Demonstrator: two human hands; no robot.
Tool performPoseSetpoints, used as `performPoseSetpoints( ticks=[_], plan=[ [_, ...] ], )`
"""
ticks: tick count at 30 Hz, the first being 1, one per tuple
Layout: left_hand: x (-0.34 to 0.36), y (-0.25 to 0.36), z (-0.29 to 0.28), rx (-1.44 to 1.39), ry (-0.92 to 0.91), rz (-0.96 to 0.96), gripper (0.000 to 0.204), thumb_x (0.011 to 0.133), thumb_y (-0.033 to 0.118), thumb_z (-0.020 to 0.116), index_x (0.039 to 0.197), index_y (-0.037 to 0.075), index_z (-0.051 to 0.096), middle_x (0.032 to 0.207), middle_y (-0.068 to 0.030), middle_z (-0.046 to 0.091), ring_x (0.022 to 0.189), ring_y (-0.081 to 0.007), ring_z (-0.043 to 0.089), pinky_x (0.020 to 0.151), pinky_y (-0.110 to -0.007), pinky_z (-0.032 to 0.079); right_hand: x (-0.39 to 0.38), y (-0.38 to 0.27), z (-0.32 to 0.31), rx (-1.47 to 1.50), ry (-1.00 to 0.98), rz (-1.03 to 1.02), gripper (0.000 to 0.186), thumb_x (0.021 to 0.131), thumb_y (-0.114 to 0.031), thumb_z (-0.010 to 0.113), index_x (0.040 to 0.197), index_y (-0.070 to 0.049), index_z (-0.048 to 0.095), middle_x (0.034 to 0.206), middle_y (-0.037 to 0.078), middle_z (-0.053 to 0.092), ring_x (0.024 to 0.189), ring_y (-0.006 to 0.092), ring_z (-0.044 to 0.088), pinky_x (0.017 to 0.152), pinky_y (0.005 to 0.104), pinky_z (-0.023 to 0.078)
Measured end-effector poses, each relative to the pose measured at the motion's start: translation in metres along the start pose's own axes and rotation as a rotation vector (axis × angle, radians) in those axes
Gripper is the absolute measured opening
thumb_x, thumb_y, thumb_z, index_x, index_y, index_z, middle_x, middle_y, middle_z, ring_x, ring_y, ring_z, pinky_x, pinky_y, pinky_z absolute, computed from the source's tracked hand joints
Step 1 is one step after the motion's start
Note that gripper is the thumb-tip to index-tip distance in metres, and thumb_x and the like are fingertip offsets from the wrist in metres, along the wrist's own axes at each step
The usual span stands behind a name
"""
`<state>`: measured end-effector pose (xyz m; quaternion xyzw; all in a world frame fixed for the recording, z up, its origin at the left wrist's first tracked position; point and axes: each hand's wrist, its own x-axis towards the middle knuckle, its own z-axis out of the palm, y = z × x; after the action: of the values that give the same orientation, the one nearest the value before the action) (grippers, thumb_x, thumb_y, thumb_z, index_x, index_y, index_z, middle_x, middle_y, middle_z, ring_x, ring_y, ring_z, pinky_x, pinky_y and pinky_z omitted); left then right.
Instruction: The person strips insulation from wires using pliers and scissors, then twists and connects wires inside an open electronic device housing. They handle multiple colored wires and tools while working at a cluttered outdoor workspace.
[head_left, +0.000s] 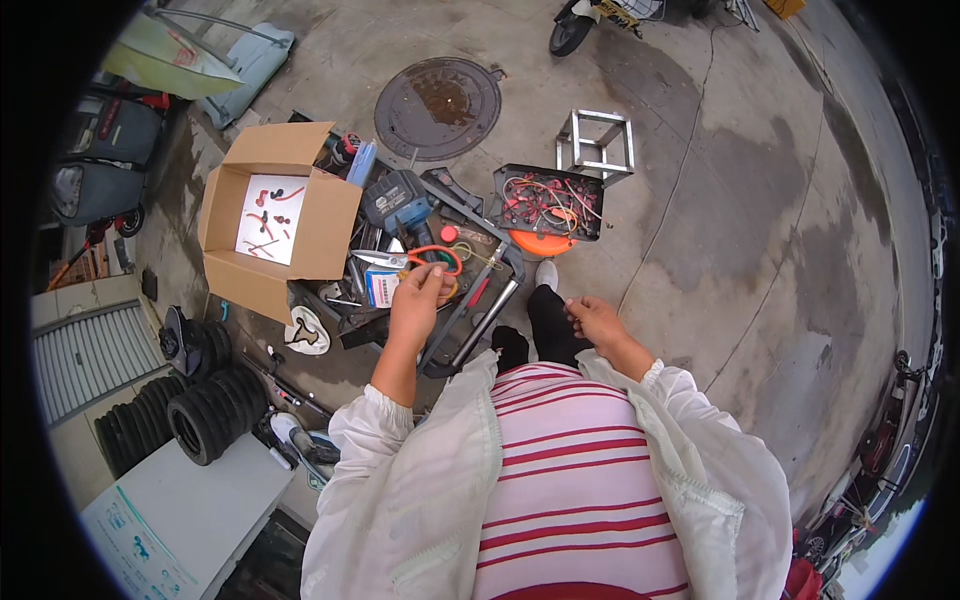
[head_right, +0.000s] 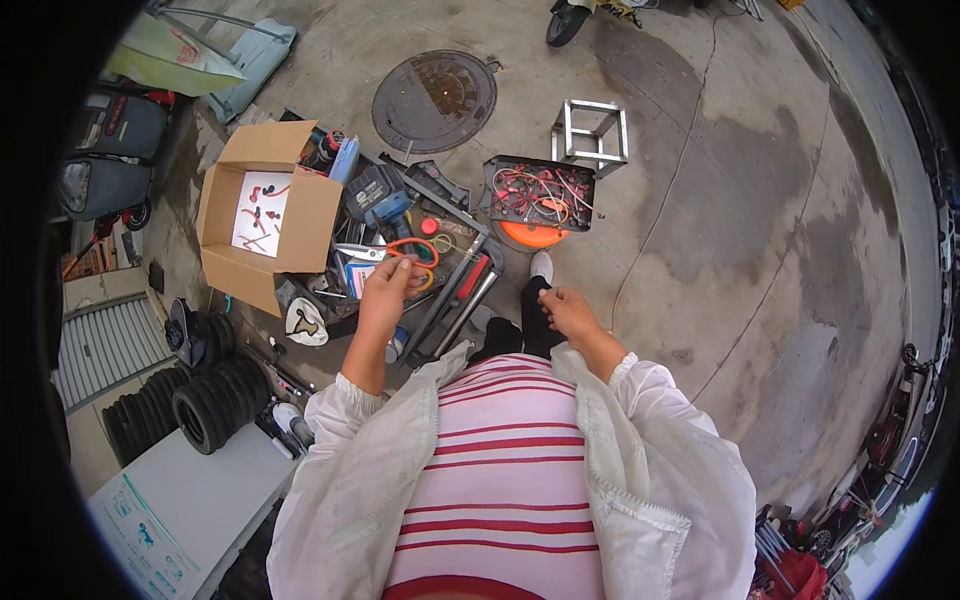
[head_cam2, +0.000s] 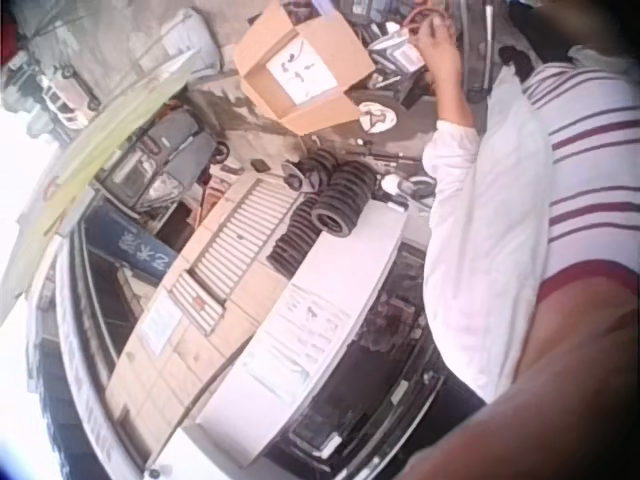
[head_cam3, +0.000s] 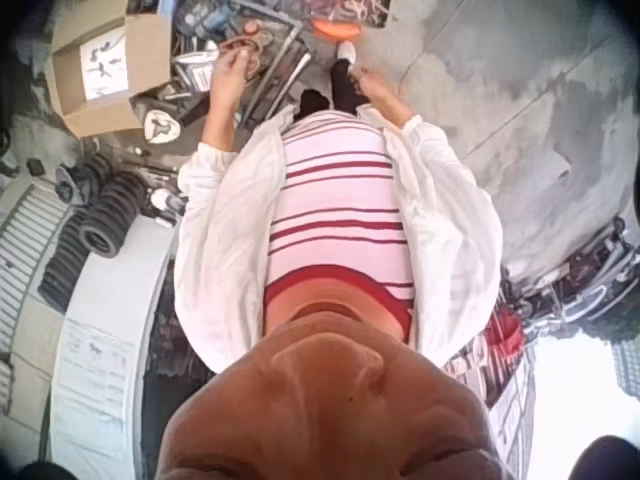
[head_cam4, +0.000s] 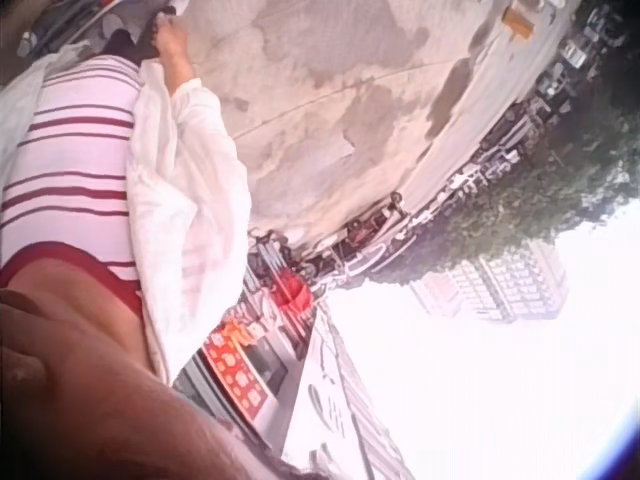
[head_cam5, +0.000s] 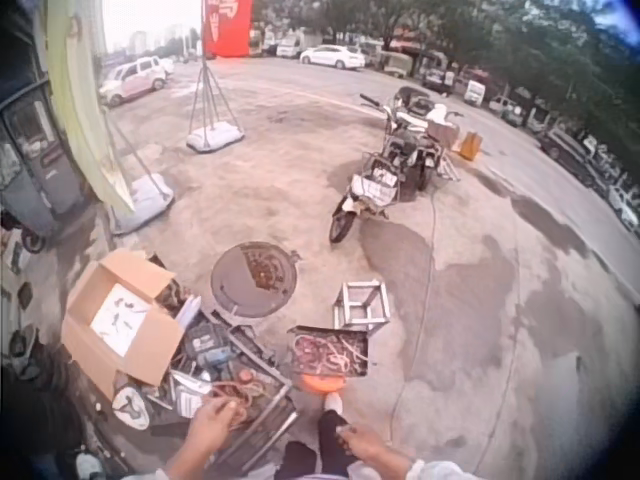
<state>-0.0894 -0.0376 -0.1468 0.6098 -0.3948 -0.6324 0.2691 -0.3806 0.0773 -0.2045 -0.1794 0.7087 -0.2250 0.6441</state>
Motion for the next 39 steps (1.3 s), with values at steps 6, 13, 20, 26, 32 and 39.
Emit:
performPoseSetpoints(
  ticks=[6, 13, 20, 26, 32, 39],
  plan=[
    [0.031, -0.014, 0.031, 0.307, 0.016, 0.171, 0.03, 0.098, 0.023, 0.058, 0.115, -0.001, 0.065, 0.092, -0.0065, 0.07, 0.086, -0.0097, 0.062, 0.079, -0.025, 0.049, 0.048, 0.042, -0.02, 0.096, 0.003, 0.083, 0.027, 0.096, -0.033, 0.057, 0.091, -0.007, 0.062, 0.077, -0.001, 0.055, 0.067, 0.0103, 0.05, 0.061, 0.0271, 0.047],
    [0.106, 0.001, 0.087, 0.903, 0.06, 0.59, 0.019, 0.093, 0.02, 0.059, 0.101, 0.005, 0.069, 0.096, -0.0143, 0.069, 0.093, -0.0345, 0.062, 0.088, -0.041, 0.047, 0.16, 0.112, -0.09, -0.133, 0.12, 0.051, 0.028, 0.094, -0.032, 0.059, 0.09, -0.004, 0.064, 0.082, 0.006, 0.063, 0.071, 0.0188, 0.059, 0.063, 0.033, 0.049],
    [0.207, -0.011, 0.075, 1.238, 0.03, 0.588, 0.022, 0.093, 0.024, 0.059, 0.093, 0.006, 0.071, 0.088, -0.0124, 0.069, 0.087, -0.0335, 0.062, 0.088, -0.042, 0.046, 0.275, 0.107, -0.174, -0.802, 0.242, -0.048, 0.033, 0.089, -0.032, 0.058, 0.096, -0.003, 0.071, 0.1, 0.022, 0.069, 0.1, 0.0387, 0.064, 0.089, 0.045, 0.048],
    [0.245, -0.024, 0.091, 1.2, 0.195, 0.315, 0.038, 0.098, 0.041, 0.051, 0.096, 0.012, 0.075, 0.073, -0.005, 0.07, 0.077, -0.0293, 0.062, 0.083, -0.036, 0.044, 0.368, 0.075, -0.175, -0.785, 0.053, -0.163, 0.034, 0.087, -0.031, 0.059, 0.101, -0.002, 0.07, 0.105, 0.021, 0.068, 0.103, 0.0383, 0.062, 0.091, 0.0439, 0.048],
    [0.252, -0.029, 0.104, 1.328, 0.341, 0.252, 0.04, 0.096, 0.044, 0.053, 0.092, 0.011, 0.075, 0.074, -0.0069, 0.069, 0.073, -0.0289, 0.061, 0.081, -0.036, 0.043, 0.423, 0.068, -0.113, -0.646, 0.041, -0.044, 0.06, 0.086, -0.03, 0.067, 0.127, 0.009, 0.046, 0.122, 0.03, 0.059, 0.116, 0.0403, 0.057, 0.099, 0.0415, 0.045],
    [0.256, -0.029, 0.107, 1.294, 0.341, 0.235, 0.038, 0.097, 0.038, 0.053, 0.09, 0.009, 0.075, 0.076, -0.0063, 0.071, 0.074, -0.027, 0.061, 0.077, -0.037, 0.044, 0.443, 0.092, -0.051, -0.331, 0.211, -0.204, 0.042, 0.089, -0.019, 0.064, 0.125, 0.001, 0.055, 0.101, 0.02, 0.068, 0.094, 0.034, 0.066, 0.084, 0.0399, 0.052]
  ],
)
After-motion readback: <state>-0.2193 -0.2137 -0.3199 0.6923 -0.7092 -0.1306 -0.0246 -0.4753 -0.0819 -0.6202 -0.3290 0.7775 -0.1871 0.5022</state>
